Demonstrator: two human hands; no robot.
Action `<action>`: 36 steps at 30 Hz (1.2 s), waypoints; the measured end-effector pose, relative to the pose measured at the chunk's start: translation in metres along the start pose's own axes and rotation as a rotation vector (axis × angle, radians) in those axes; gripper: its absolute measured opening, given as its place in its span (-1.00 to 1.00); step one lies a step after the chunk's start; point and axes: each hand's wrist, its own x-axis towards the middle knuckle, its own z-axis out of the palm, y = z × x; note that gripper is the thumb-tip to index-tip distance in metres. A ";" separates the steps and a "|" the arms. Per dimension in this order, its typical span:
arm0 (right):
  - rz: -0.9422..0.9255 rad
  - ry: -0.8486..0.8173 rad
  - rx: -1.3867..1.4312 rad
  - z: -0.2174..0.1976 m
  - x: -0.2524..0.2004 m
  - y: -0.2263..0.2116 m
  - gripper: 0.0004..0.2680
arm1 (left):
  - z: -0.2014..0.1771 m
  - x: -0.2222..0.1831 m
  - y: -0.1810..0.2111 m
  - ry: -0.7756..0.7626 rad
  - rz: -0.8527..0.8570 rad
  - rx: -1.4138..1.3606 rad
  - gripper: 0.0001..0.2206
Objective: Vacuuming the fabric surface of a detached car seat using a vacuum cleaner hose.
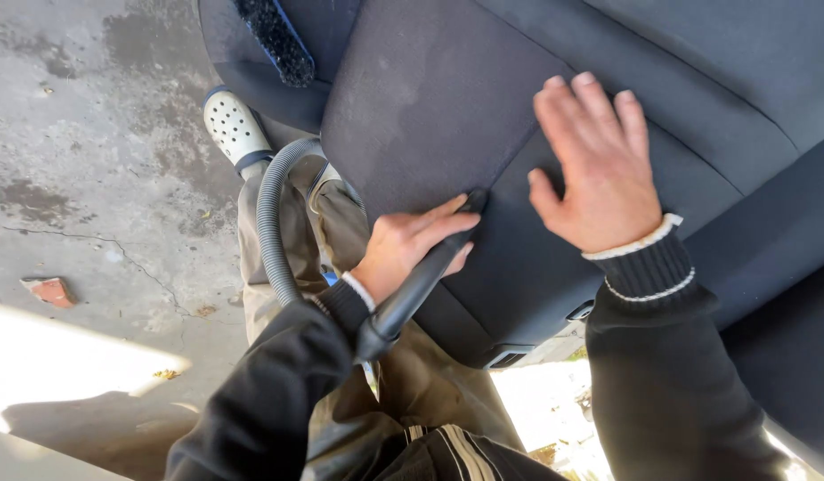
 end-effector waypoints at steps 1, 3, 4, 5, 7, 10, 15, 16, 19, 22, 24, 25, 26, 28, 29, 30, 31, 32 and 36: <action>-0.001 0.002 0.000 0.004 0.002 0.000 -0.42 | 0.005 0.020 -0.002 0.001 0.002 0.002 -0.66; -0.074 -0.085 -0.027 0.014 0.005 -0.001 -0.38 | 0.015 0.057 -0.006 0.093 0.040 0.024 -0.66; -0.067 -0.085 -0.033 0.018 0.010 0.001 -0.38 | 0.013 0.075 -0.009 0.090 0.045 0.017 -0.66; 0.011 0.037 0.019 0.021 0.014 0.003 -0.39 | 0.011 0.094 -0.012 0.032 0.030 -0.067 -0.58; 0.088 0.147 0.071 0.022 0.020 0.008 -0.40 | 0.008 0.116 -0.009 -0.026 0.005 -0.159 -0.50; 0.121 0.266 -0.009 0.021 0.030 0.016 -0.58 | -0.007 0.124 -0.013 -0.213 -0.181 -0.231 -0.30; 0.125 0.223 -0.017 0.027 0.032 0.010 -0.54 | -0.081 0.090 0.014 -0.302 -0.515 -0.644 -0.44; 0.127 0.233 -0.029 0.029 0.035 0.012 -0.54 | -0.080 0.085 0.025 -0.304 -0.499 -0.644 -0.44; 0.152 0.180 0.036 0.032 0.033 0.007 -0.55 | -0.075 0.062 0.042 -0.215 -0.251 0.049 -0.44; 0.145 0.142 0.053 0.028 0.037 0.007 -0.45 | -0.078 0.060 0.011 -0.046 -0.153 0.239 -0.52; 0.207 0.069 -0.054 0.026 0.037 0.005 -0.41 | -0.086 0.062 -0.015 0.034 -0.204 0.358 -0.52; 0.209 0.074 -0.067 0.026 0.043 0.008 -0.41 | -0.088 0.068 -0.033 0.041 -0.194 0.352 -0.52; 0.200 0.076 -0.091 0.027 0.043 0.006 -0.43 | -0.091 0.066 -0.047 0.060 -0.242 0.327 -0.50; 0.186 0.071 -0.105 0.033 0.046 -0.004 -0.44 | -0.095 0.061 -0.064 0.076 -0.301 0.308 -0.48; 0.186 0.066 -0.109 0.035 0.048 -0.010 -0.44 | -0.096 0.060 -0.068 0.113 -0.339 0.302 -0.49; 0.188 0.078 -0.126 0.037 0.055 -0.013 -0.44 | -0.096 0.067 -0.076 0.159 -0.357 0.297 -0.49; 0.186 0.089 -0.128 0.041 0.055 -0.022 -0.44 | -0.097 0.066 -0.060 0.165 -0.349 0.302 -0.49; 0.220 0.107 -0.111 0.044 0.055 -0.029 -0.44 | -0.094 0.068 -0.045 0.134 -0.310 0.242 -0.52; 0.332 0.194 -0.119 0.081 0.035 -0.041 -0.49 | -0.074 0.044 -0.041 -0.054 -0.210 0.329 -0.56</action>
